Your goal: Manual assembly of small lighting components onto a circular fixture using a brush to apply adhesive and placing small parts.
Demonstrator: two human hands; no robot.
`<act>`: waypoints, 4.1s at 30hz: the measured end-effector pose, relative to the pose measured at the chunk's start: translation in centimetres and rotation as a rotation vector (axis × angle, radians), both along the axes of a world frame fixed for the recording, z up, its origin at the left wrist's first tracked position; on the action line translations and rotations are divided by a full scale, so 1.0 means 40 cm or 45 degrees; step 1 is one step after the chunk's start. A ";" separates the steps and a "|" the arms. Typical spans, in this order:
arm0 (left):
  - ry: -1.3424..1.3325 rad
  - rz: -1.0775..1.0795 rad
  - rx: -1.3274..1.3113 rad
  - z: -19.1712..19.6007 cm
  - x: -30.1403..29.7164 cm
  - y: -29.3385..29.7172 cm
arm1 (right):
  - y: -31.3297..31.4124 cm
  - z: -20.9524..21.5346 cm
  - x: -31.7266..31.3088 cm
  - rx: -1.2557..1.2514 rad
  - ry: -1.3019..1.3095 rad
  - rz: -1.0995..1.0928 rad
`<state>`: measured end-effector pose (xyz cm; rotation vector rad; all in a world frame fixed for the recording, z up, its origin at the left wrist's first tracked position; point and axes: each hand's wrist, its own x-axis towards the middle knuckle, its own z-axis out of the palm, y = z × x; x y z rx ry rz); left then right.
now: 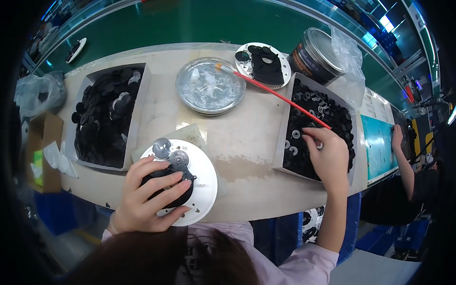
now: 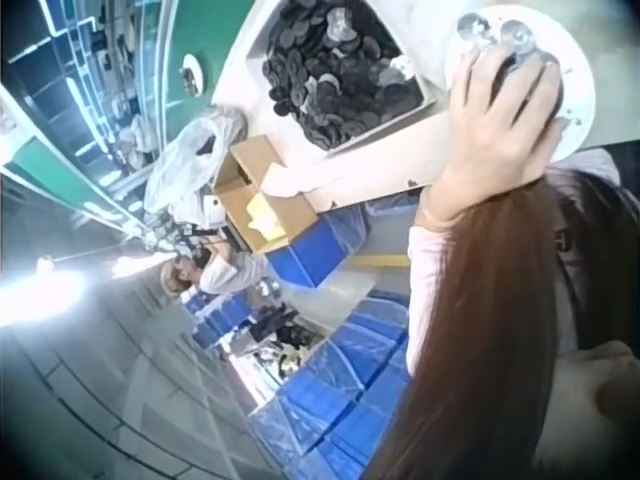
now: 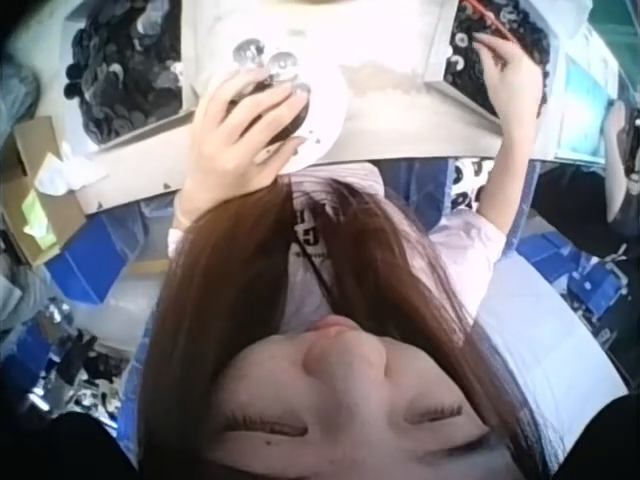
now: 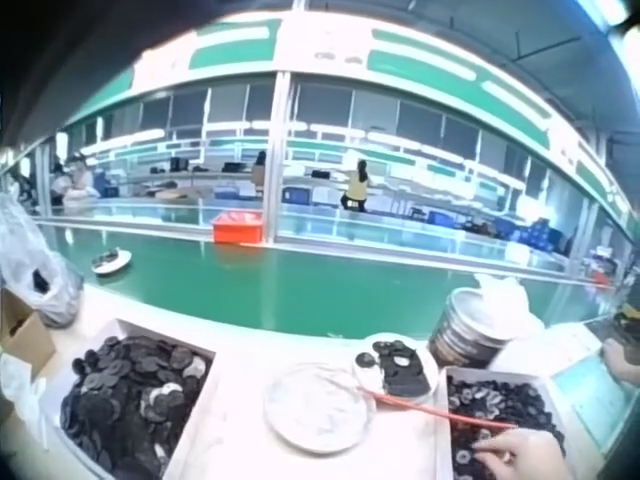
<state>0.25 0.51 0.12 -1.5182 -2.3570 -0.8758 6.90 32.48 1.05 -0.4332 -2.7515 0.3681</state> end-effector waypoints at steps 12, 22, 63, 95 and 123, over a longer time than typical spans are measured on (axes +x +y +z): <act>-0.051 0.050 0.104 -0.003 -0.001 -0.012 | -0.043 0.002 -0.039 -0.163 -0.002 -0.167; -0.005 0.108 0.140 -0.014 0.006 -0.011 | -0.264 0.114 -0.149 -1.407 -0.649 0.370; -0.001 -0.041 -0.119 0.003 -0.003 -0.009 | -0.206 0.009 -0.115 -2.039 -0.538 -0.074; -0.077 0.051 -0.147 0.007 0.002 -0.021 | -0.112 0.021 -0.200 -0.784 0.662 0.245; -0.148 0.091 0.035 -0.010 0.000 -0.021 | -0.168 -0.006 -0.168 -0.327 0.498 0.826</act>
